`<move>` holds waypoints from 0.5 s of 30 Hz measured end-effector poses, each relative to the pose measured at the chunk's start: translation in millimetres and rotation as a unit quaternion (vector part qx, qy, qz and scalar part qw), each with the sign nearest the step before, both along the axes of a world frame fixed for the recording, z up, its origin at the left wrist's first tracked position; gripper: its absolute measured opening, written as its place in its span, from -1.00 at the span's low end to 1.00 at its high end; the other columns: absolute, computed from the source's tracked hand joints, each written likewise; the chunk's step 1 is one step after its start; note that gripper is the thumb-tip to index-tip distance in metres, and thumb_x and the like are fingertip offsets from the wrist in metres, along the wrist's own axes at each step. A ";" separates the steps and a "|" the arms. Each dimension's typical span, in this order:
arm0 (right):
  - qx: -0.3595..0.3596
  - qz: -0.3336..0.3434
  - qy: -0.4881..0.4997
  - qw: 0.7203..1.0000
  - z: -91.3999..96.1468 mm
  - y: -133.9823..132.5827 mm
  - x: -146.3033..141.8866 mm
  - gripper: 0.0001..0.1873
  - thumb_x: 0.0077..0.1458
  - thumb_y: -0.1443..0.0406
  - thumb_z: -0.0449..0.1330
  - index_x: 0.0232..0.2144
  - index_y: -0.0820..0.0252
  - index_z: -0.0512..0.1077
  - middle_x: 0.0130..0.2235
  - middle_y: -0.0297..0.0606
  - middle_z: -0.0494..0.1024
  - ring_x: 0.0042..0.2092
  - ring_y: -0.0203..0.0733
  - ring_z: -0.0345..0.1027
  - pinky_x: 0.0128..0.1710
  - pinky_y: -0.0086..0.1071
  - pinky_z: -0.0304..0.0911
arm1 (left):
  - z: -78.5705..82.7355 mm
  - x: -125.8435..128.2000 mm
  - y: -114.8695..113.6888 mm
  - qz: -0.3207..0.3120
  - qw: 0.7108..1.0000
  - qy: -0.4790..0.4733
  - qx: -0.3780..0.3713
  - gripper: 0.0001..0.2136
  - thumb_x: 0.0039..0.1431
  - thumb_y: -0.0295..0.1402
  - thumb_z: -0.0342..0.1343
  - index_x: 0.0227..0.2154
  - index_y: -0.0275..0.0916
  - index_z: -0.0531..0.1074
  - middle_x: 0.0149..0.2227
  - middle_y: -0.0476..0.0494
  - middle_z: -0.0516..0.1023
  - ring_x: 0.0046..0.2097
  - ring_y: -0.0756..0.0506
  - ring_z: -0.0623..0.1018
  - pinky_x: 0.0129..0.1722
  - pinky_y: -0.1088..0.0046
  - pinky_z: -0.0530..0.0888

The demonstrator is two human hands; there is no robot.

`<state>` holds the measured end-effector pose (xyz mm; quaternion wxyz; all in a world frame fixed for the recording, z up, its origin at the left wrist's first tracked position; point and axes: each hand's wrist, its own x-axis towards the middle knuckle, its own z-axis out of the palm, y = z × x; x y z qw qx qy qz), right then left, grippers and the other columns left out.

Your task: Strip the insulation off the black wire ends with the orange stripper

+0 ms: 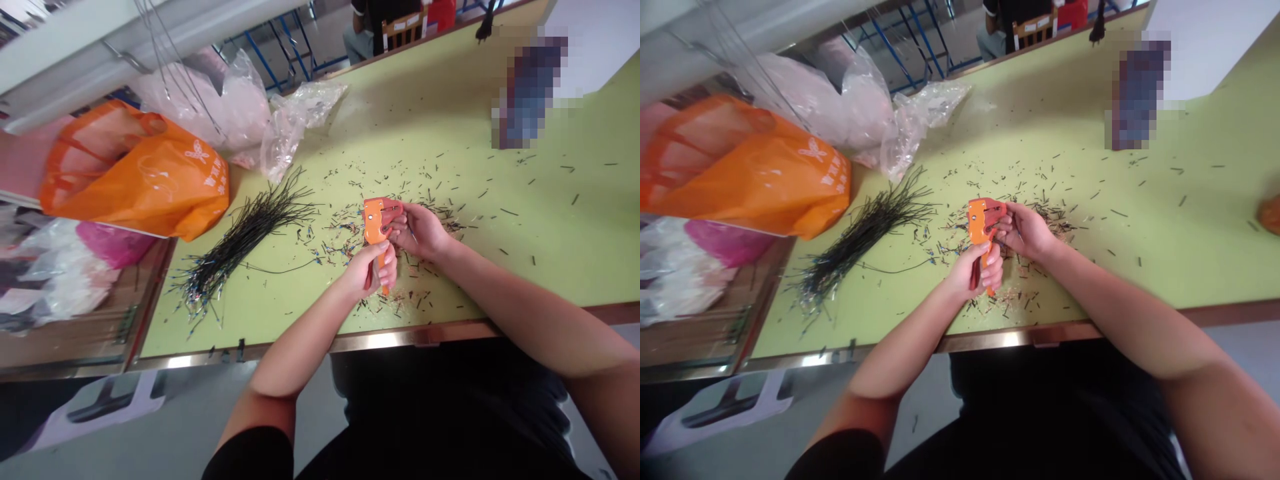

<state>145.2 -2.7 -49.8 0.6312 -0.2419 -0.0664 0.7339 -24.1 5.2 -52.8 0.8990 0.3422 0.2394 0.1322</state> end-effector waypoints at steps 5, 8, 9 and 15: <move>0.000 -0.001 -0.054 0.999 -4.2 8.5 7.2 -0.57 0.49 0.38 -0.09 -0.49 0.12 0.21 -0.52 -0.42 0.17 -0.47 -0.29 0.00 -0.43 -0.49 0.19 | -1.3 8.8 11.0 0.026 0.999 0.023 0.000 -0.58 0.27 -0.06 0.25 -0.55 -0.19 0.27 -0.69 0.13 0.21 -0.69 0.06 0.27 -0.61 0.52 0.42; 0.005 0.021 -0.094 0.995 -7.3 10.3 9.2 -0.60 0.48 0.34 -0.03 -0.48 0.12 0.23 -0.50 -0.38 0.25 -0.44 -0.28 0.09 -0.37 -0.47 0.24 | -2.8 11.1 16.4 0.040 0.999 0.034 0.005 -0.57 0.24 -0.10 0.26 -0.58 -0.18 0.24 -0.72 0.17 0.13 -0.72 0.08 0.18 -0.66 0.55 0.35; 0.005 0.024 -0.108 0.994 -9.0 11.0 9.8 -0.62 0.47 0.32 0.02 -0.47 0.12 0.24 -0.48 -0.37 0.27 -0.43 -0.28 0.12 -0.35 -0.46 0.25 | -3.3 11.0 18.0 0.044 0.998 0.035 0.008 -0.57 0.22 -0.10 0.27 -0.59 -0.18 0.23 -0.73 0.18 0.11 -0.72 0.08 0.16 -0.67 0.56 0.32; 0.005 -0.054 -0.202 0.978 -18.2 17.5 21.7 -0.64 0.33 0.26 0.26 -0.48 0.10 0.25 -0.44 -0.35 0.36 -0.40 -0.27 0.23 -0.34 -0.42 0.26 | -4.9 0.6 23.4 0.012 0.999 -0.015 0.026 -0.66 0.07 -0.07 0.35 -0.46 -0.24 0.42 -0.61 0.05 0.38 -0.58 0.00 0.43 -0.53 0.44 0.52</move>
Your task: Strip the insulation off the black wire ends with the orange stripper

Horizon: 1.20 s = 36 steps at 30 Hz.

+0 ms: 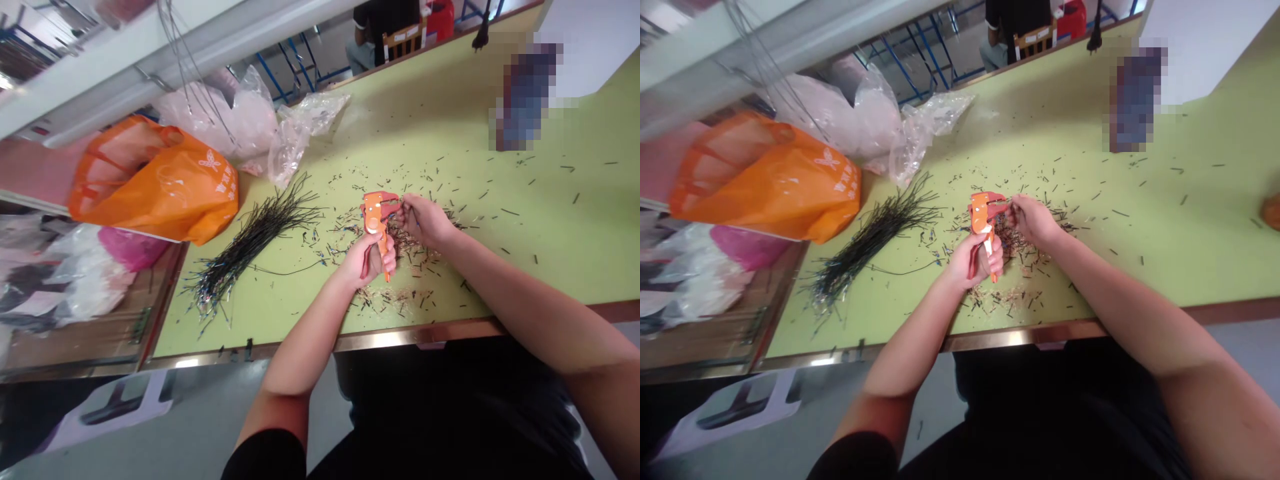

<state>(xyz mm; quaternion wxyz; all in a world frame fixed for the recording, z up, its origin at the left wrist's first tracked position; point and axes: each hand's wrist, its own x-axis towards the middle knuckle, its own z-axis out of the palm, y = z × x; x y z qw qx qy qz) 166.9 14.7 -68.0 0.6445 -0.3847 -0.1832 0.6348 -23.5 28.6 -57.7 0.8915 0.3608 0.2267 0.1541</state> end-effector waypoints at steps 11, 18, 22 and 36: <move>0.091 -0.087 -0.094 0.988 37.1 -21.5 35.5 -0.57 0.32 0.25 0.30 -0.49 0.07 0.16 -0.46 -0.37 0.37 -0.43 -0.27 0.19 -0.43 -0.38 0.16 | -2.5 -13.9 6.5 0.040 0.990 0.039 0.126 -0.50 0.07 0.07 0.39 -0.24 -0.30 0.50 -0.40 -0.11 0.60 -0.41 -0.09 0.63 -0.35 0.37 0.60; 0.090 -0.007 -0.073 0.993 37.9 -24.4 25.4 -0.60 0.28 0.26 0.27 -0.48 0.06 0.13 -0.48 -0.36 0.35 -0.47 -0.25 0.09 -0.45 -0.36 0.11 | 4.8 -21.2 -2.7 0.123 0.927 0.129 0.330 -0.58 0.21 -0.12 0.40 0.01 -0.22 0.49 -0.30 -0.08 0.64 -0.30 -0.02 0.62 -0.21 0.47 0.52; 0.087 -0.011 -0.062 0.994 41.7 -27.0 20.4 -0.58 0.24 0.27 0.28 -0.49 0.07 0.09 -0.51 -0.37 0.32 -0.48 -0.26 0.08 -0.47 -0.35 0.08 | 3.6 -18.3 -3.6 0.077 0.953 0.097 0.276 -0.50 0.20 0.02 0.38 0.00 -0.25 0.45 -0.34 -0.10 0.64 -0.34 -0.06 0.63 -0.30 0.43 0.53; 0.090 0.017 0.068 0.993 57.6 -34.5 17.3 -0.52 0.20 0.34 0.28 -0.52 0.08 0.02 -0.51 -0.45 0.11 -0.51 -0.33 -0.08 -0.53 -0.41 0.01 | 1.9 -19.9 -2.2 -0.017 0.996 -0.014 0.091 -0.28 0.25 0.15 0.23 0.26 -0.30 0.38 -0.32 -0.20 0.70 -0.35 -0.21 0.71 -0.26 0.20 0.62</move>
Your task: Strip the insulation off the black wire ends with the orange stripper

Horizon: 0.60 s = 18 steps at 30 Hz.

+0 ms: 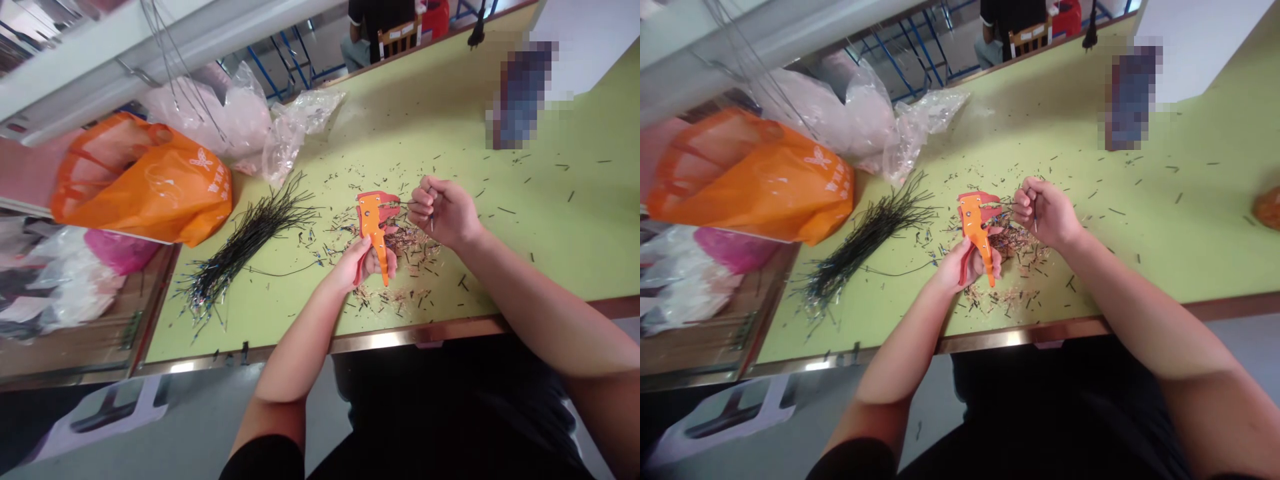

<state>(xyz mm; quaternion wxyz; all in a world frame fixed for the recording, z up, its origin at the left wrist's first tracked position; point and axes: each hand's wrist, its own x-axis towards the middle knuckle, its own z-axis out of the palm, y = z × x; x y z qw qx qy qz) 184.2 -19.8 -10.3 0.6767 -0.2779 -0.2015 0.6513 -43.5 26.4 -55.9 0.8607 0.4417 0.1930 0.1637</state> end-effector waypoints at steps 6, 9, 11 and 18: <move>-0.033 -0.003 -0.010 0.999 0.5 -1.3 -14.4 -0.55 0.21 0.34 0.25 -0.53 0.09 0.04 -0.48 -0.38 0.21 -0.50 -0.32 -0.06 -0.53 -0.42 0.00 | 0.2 0.6 -5.1 -0.020 1.000 -0.002 -0.016 -0.25 0.15 0.19 0.32 0.20 -0.31 0.46 -0.36 -0.20 0.69 -0.27 -0.26 0.72 -0.26 0.22 0.61; -0.037 -0.003 -0.001 0.999 2.0 -2.2 -16.4 -0.58 0.22 0.35 0.23 -0.54 0.11 0.07 -0.44 -0.35 0.28 -0.50 -0.34 -0.07 -0.53 -0.43 -0.01 | 0.3 -0.1 -5.4 -0.021 1.000 -0.010 -0.011 -0.25 0.14 0.22 0.32 0.18 -0.29 0.48 -0.34 -0.20 0.70 -0.27 -0.25 0.72 -0.25 0.22 0.61; -0.035 0.000 0.009 0.999 2.3 -2.9 -16.9 -0.58 0.21 0.37 0.24 -0.54 0.12 0.07 -0.39 -0.34 0.34 -0.50 -0.36 -0.08 -0.53 -0.42 -0.01 | -0.5 -0.6 -5.0 -0.023 1.000 -0.011 -0.013 -0.27 0.15 0.21 0.32 0.18 -0.27 0.49 -0.34 -0.19 0.70 -0.28 -0.24 0.72 -0.25 0.22 0.62; -0.023 -0.009 0.011 1.000 -2.5 -4.6 -19.4 -0.62 0.19 0.38 0.26 -0.55 0.14 0.16 -0.25 -0.29 0.45 -0.48 -0.36 -0.09 -0.53 -0.37 0.03 | -3.7 0.1 -4.5 -0.015 1.000 -0.010 -0.004 -0.30 0.16 0.20 0.34 0.13 -0.30 0.51 -0.37 -0.19 0.69 -0.28 -0.24 0.73 -0.25 0.23 0.62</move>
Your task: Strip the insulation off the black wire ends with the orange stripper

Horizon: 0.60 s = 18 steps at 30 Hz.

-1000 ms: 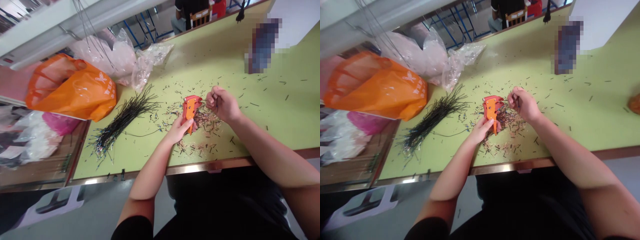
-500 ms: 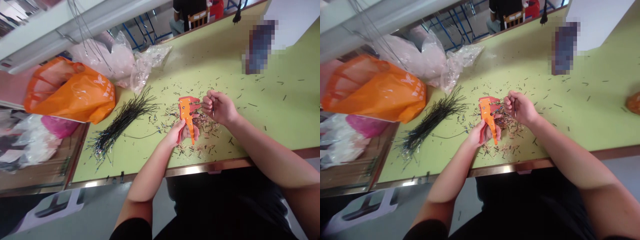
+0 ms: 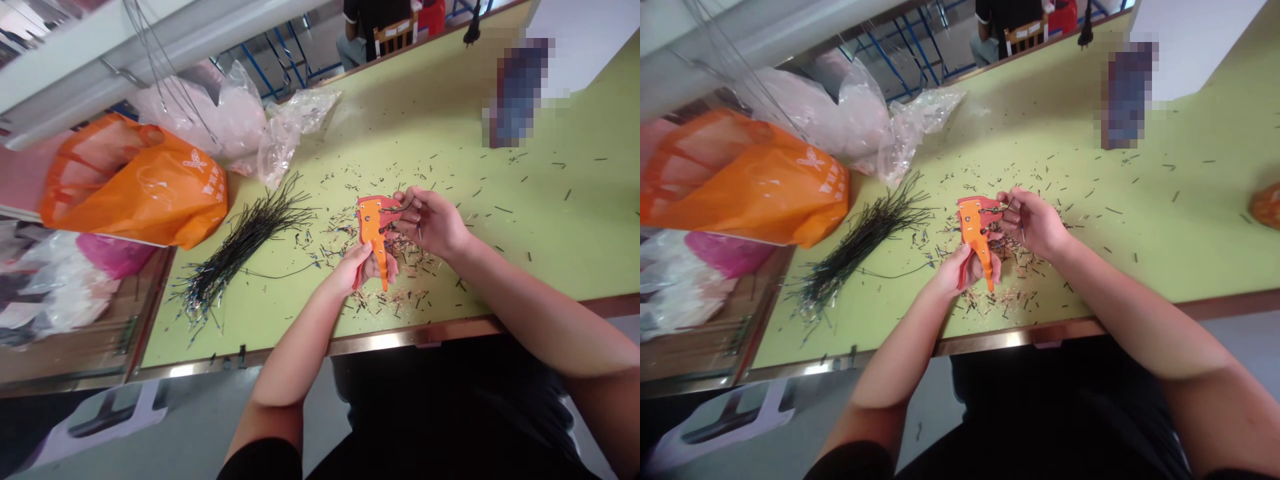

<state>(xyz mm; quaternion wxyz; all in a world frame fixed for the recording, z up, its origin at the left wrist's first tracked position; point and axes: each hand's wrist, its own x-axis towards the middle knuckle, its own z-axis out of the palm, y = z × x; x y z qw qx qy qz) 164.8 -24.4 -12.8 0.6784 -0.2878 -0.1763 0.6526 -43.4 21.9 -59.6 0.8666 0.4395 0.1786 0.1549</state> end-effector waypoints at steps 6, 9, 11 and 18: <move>-0.011 -0.016 -0.023 1.000 -6.3 2.5 -0.4 -0.65 0.24 0.34 0.26 -0.55 0.16 0.26 -0.24 -0.29 0.46 -0.46 -0.35 -0.07 -0.52 -0.41 0.07 | -1.3 -0.2 -0.7 -0.014 1.000 -0.006 0.015 -0.31 0.20 0.19 0.30 0.13 -0.31 0.50 -0.36 -0.20 0.69 -0.28 -0.24 0.73 -0.25 0.23 0.63; -0.002 -0.015 -0.029 0.999 -9.0 3.0 -2.2 -0.68 0.27 0.34 0.25 -0.53 0.17 0.31 -0.24 -0.28 0.47 -0.46 -0.36 -0.04 -0.50 -0.40 0.09 | -3.0 -0.8 -0.9 -0.018 1.000 -0.006 0.011 -0.31 0.21 0.19 0.29 0.13 -0.31 0.48 -0.37 -0.18 0.68 -0.30 -0.23 0.72 -0.25 0.24 0.63; 0.001 -0.017 -0.023 1.000 -9.7 2.7 -3.4 -0.67 0.27 0.34 0.24 -0.54 0.18 0.31 -0.23 -0.28 0.47 -0.46 -0.37 -0.03 -0.50 -0.41 0.09 | -3.5 -1.3 -0.8 -0.021 1.000 -0.007 0.005 -0.34 0.22 0.18 0.29 0.12 -0.30 0.47 -0.37 -0.16 0.67 -0.31 -0.22 0.72 -0.26 0.24 0.62; -0.010 0.011 0.038 0.999 -10.6 0.8 -5.8 -0.66 0.33 0.30 0.25 -0.51 0.16 0.32 -0.31 -0.33 0.43 -0.48 -0.37 -0.05 -0.49 -0.44 0.10 | 0.3 0.1 -2.8 -0.017 1.000 -0.018 0.001 -0.44 0.25 0.15 0.28 0.00 -0.28 0.47 -0.45 -0.06 0.60 -0.41 -0.14 0.65 -0.32 0.29 0.59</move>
